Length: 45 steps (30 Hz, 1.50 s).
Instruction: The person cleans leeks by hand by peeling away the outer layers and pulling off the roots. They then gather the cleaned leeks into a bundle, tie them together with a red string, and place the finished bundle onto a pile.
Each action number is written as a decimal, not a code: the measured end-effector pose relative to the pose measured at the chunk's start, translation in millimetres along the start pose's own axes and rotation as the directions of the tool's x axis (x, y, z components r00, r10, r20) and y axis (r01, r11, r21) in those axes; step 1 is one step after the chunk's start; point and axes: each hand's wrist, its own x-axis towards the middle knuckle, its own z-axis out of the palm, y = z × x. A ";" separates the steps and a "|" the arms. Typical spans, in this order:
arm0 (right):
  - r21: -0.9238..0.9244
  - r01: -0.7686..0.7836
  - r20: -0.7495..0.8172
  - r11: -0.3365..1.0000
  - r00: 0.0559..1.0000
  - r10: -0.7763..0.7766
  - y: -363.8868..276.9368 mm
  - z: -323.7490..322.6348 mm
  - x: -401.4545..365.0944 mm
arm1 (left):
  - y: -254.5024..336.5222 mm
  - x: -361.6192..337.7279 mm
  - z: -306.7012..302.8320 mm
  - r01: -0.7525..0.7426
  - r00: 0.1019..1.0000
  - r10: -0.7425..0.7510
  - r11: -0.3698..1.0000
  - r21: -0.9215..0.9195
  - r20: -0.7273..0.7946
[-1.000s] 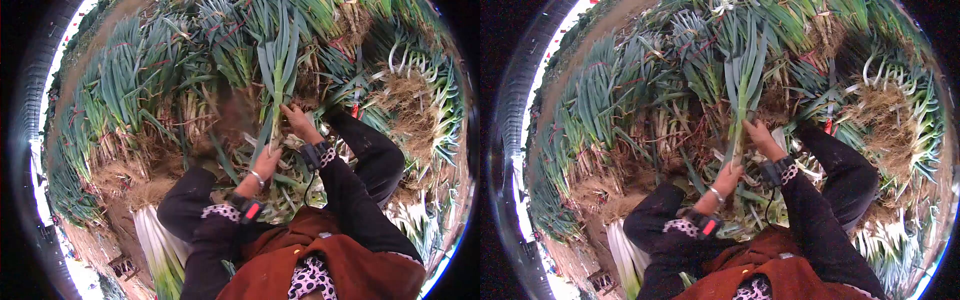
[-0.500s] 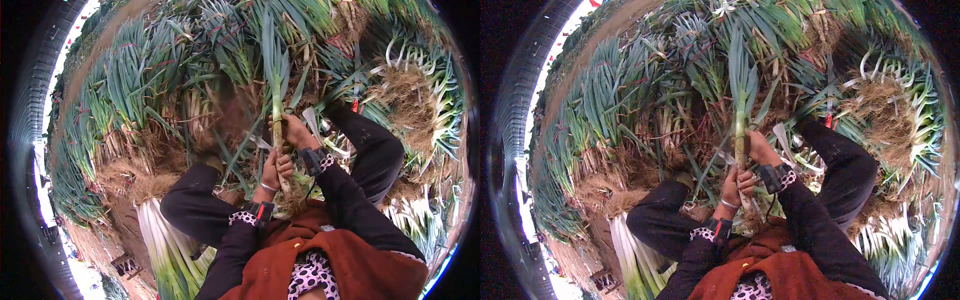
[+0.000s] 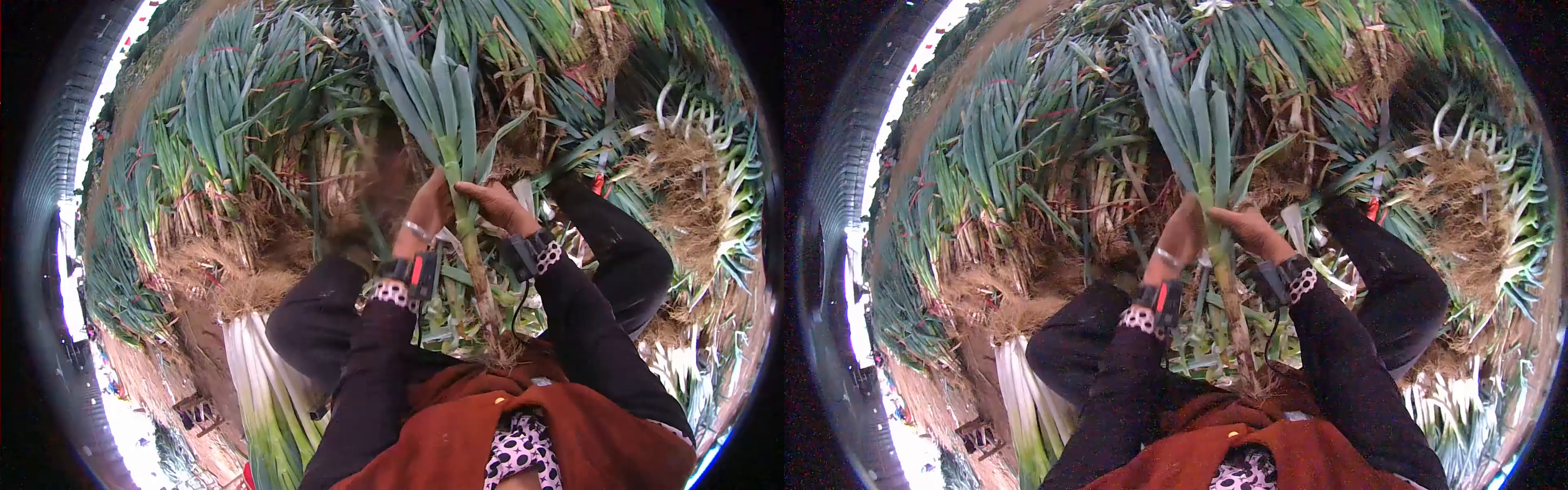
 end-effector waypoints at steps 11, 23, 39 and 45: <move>-0.638 0.248 0.077 0.729 0.963 -0.260 20.4 42.9 -4.0 | 31.6 22.9 -27.2 -0.348 0.841 0.489 0.817 0.461 -0.233; -0.779 -0.295 -0.129 0.553 0.939 0.319 13.4 -88.0 -162.9 | 87.9 1.5 -63.9 -0.404 0.871 0.410 0.911 0.080 -0.272; -0.863 0.119 -0.095 0.491 0.916 -0.390 -19.6 53.9 -38.8 | 50.4 -18.7 30.8 -0.202 0.968 0.195 0.979 0.030 0.157; -0.918 0.176 -0.070 0.355 0.810 -0.582 6.6 53.1 -38.8 | 39.8 -13.0 33.8 -0.298 0.951 0.303 0.952 0.072 -0.064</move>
